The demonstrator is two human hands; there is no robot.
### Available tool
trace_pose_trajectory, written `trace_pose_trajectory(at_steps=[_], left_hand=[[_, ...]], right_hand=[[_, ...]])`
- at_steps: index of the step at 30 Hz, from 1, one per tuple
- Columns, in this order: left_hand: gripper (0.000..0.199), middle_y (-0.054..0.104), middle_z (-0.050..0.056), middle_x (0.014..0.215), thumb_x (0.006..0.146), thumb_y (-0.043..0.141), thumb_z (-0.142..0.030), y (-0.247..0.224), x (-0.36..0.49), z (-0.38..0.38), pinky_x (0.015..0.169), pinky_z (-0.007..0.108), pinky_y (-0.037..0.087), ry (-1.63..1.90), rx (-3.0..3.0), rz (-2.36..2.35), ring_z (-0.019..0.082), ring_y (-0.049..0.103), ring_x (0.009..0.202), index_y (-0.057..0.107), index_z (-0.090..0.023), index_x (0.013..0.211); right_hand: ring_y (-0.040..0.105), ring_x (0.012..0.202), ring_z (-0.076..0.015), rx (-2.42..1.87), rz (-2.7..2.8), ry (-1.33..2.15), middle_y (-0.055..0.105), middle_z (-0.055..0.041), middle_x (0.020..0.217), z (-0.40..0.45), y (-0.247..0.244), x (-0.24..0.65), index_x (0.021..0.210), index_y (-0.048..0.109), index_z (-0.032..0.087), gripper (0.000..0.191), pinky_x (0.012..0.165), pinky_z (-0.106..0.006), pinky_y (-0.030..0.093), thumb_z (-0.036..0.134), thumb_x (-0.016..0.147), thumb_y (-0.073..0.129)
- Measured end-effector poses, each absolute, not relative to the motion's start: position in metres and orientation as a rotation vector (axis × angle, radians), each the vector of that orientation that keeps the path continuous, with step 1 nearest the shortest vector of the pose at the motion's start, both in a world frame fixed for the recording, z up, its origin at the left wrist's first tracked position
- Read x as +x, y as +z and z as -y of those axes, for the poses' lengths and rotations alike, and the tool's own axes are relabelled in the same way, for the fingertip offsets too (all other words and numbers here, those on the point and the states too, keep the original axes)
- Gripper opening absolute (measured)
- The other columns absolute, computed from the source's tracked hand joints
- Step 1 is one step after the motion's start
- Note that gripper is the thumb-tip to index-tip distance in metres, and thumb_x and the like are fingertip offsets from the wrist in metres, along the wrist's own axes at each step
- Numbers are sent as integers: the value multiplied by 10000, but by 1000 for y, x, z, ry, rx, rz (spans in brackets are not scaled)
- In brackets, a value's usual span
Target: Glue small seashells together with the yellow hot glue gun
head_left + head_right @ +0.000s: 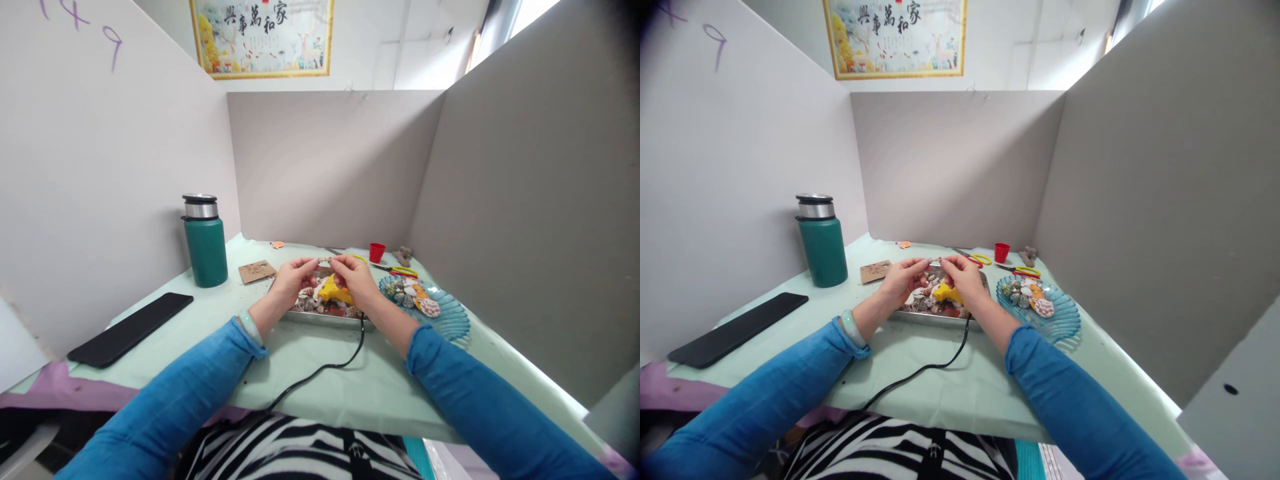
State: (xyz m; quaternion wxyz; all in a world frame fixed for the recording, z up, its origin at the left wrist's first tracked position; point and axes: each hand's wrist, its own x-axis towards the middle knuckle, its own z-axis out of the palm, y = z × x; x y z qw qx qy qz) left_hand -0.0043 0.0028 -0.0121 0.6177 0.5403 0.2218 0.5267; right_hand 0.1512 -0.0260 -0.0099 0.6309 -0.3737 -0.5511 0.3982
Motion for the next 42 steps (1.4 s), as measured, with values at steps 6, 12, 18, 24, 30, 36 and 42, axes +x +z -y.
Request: trace_pose_trajectory(at_steps=[6, 12, 18, 24, 30, 36, 42], left_hand=[[339, 627, 35, 771, 654, 771, -333, -12, -5, -2, 449, 214, 431, 1199, 1243, -504, 70, 548, 470, 634, -103, 860], [326, 626, 29, 760, 663, 765, -334, -12, -5, -3, 461, 221, 440, 1193, 1250, -508, 68, 543, 470, 630, -107, 854], [303, 625, 35, 777, 673, 757, -326, -12, -5, -3, 472, 226, 443, 1185, 1263, -524, 70, 546, 481, 627, -109, 838], [294, 619, 33, 761, 670, 758, -312, -13, -5, -3, 501, 232, 459, 1179, 1254, -542, 70, 543, 484, 627, -106, 833], [277, 612, 38, 765, 672, 751, -299, -11, -5, -1, 494, 240, 459, 1178, 1249, -570, 78, 543, 485, 617, -103, 816], [271, 618, 40, 756, 675, 744, -308, -11, -5, -1, 492, 244, 459, 1193, 1258, -590, 76, 534, 476, 608, -109, 800], [286, 624, 28, 741, 663, 756, -313, -12, -5, -1, 496, 236, 456, 1198, 1238, -581, 71, 535, 478, 604, -117, 806]], right_hand=[[402, 447, -77, -832, 1263, 915, 488, 56, 506, 25, -11, 151, 745, 582, 188, 291, 443, -220, 294, 445, 665, 694], [389, 427, -78, -859, 1272, 905, 478, 58, 477, 26, -10, 151, 738, 572, 190, 288, 430, -222, 273, 442, 659, 689], [397, 427, -77, -861, 1263, 902, 481, 62, 476, 26, -10, 151, 753, 577, 187, 274, 432, -217, 272, 418, 660, 690], [396, 423, -75, -860, 1266, 903, 482, 62, 472, 26, -10, 151, 752, 580, 186, 267, 427, -211, 278, 412, 660, 688], [392, 415, -76, -861, 1285, 879, 479, 63, 463, 23, -13, 152, 747, 570, 186, 272, 420, -213, 273, 421, 671, 684], [393, 414, -78, -892, 1307, 835, 475, 62, 466, 21, -16, 152, 753, 576, 184, 281, 418, -217, 265, 435, 679, 677], [393, 417, -80, -909, 1295, 840, 472, 63, 493, 24, -14, 150, 741, 568, 188, 295, 418, -225, 265, 447, 663, 684]])
